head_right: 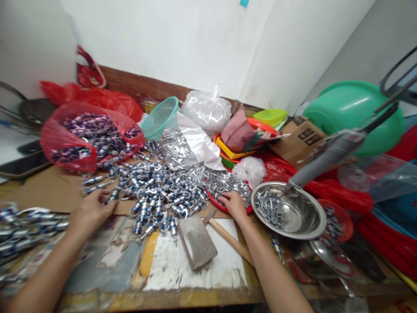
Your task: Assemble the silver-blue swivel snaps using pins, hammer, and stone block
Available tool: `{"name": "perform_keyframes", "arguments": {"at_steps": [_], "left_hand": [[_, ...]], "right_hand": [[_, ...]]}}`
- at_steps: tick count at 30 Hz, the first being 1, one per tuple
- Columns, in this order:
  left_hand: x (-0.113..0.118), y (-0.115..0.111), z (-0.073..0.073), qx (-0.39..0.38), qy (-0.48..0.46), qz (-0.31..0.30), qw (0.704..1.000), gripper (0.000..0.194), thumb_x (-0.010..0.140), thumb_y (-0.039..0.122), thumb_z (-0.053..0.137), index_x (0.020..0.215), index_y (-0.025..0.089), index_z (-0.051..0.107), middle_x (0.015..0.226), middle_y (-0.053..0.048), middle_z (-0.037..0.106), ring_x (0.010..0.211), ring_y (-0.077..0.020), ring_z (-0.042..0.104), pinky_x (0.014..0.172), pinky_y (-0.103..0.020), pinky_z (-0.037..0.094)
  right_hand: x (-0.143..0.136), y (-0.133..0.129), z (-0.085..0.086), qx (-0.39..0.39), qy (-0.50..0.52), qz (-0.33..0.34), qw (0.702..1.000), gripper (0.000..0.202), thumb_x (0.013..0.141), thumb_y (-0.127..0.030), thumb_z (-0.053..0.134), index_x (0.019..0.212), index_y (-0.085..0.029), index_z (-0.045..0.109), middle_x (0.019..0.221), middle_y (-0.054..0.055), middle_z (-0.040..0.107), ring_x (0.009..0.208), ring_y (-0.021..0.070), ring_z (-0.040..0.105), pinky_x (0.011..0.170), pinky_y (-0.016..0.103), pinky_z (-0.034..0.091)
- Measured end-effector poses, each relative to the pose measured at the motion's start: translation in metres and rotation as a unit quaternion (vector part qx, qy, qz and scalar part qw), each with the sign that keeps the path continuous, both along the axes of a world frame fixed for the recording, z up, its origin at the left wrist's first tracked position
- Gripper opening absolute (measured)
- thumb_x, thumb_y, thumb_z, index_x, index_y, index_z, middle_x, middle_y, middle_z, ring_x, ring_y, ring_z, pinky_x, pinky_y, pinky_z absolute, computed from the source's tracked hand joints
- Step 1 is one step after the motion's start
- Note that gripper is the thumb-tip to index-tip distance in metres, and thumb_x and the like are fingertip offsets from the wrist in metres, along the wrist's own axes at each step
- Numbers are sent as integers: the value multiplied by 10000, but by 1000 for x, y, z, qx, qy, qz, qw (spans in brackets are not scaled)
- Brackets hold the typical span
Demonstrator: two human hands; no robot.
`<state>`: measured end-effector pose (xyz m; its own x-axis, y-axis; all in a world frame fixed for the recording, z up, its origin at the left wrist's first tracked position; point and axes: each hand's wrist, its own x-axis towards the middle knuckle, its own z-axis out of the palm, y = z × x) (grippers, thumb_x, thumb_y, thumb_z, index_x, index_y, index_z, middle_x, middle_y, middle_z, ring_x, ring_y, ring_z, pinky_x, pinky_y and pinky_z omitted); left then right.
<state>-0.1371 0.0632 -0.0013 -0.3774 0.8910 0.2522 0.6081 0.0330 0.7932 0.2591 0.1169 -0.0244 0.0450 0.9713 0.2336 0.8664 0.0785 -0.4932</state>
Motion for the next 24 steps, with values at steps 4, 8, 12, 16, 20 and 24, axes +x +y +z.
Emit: {"name": "perform_keyframes", "arguments": {"at_steps": [4, 8, 12, 16, 20, 24], "left_hand": [[5, -15, 5, 21, 26, 17, 999, 141, 661, 333, 601, 743, 219, 603, 615, 35, 505, 610, -175, 477, 578, -238, 326], [26, -15, 21, 79, 15, 36, 996, 225, 703, 349, 576, 847, 179, 608, 765, 6, 541, 668, -164, 483, 669, -255, 383], [72, -29, 32, 83, -35, -104, 990, 168, 725, 333, 573, 791, 193, 637, 887, -19, 625, 749, -164, 579, 676, -245, 460], [120, -56, 23, 14, -122, -290, 949, 98, 689, 245, 619, 663, 224, 712, 840, -47, 686, 752, -195, 627, 668, -267, 496], [139, -70, 8, -19, -184, -256, 949, 88, 645, 230, 663, 675, 266, 737, 745, -37, 721, 739, -223, 644, 723, -317, 501], [142, -71, 4, -6, -173, -228, 958, 98, 632, 232, 664, 669, 282, 740, 764, -34, 733, 750, -233, 653, 755, -342, 504]], "right_hand": [[-2, -3, -7, 27, 56, -23, 998, 225, 702, -343, 568, 762, -186, 717, 785, 62, 691, 767, 221, 615, 747, 325, 433], [0, -2, -6, 78, 131, -80, 985, 269, 699, -350, 554, 786, -145, 705, 859, 102, 686, 848, 247, 606, 812, 361, 421], [-10, -9, 4, 108, 223, -124, 961, 341, 711, -370, 541, 862, -90, 663, 844, 139, 680, 801, 254, 623, 772, 403, 457], [-50, -53, 24, 97, 306, -71, 944, 343, 729, -348, 556, 988, -125, 587, 831, 83, 681, 733, 180, 644, 670, 313, 518], [-95, -111, 37, 31, 416, 65, 906, 273, 692, -187, 616, 962, -179, 574, 776, 23, 656, 680, 134, 632, 623, 248, 527], [-111, -132, 39, -5, 450, 65, 891, 274, 658, -132, 625, 922, -183, 567, 674, -4, 648, 614, 129, 619, 592, 240, 527]]}}
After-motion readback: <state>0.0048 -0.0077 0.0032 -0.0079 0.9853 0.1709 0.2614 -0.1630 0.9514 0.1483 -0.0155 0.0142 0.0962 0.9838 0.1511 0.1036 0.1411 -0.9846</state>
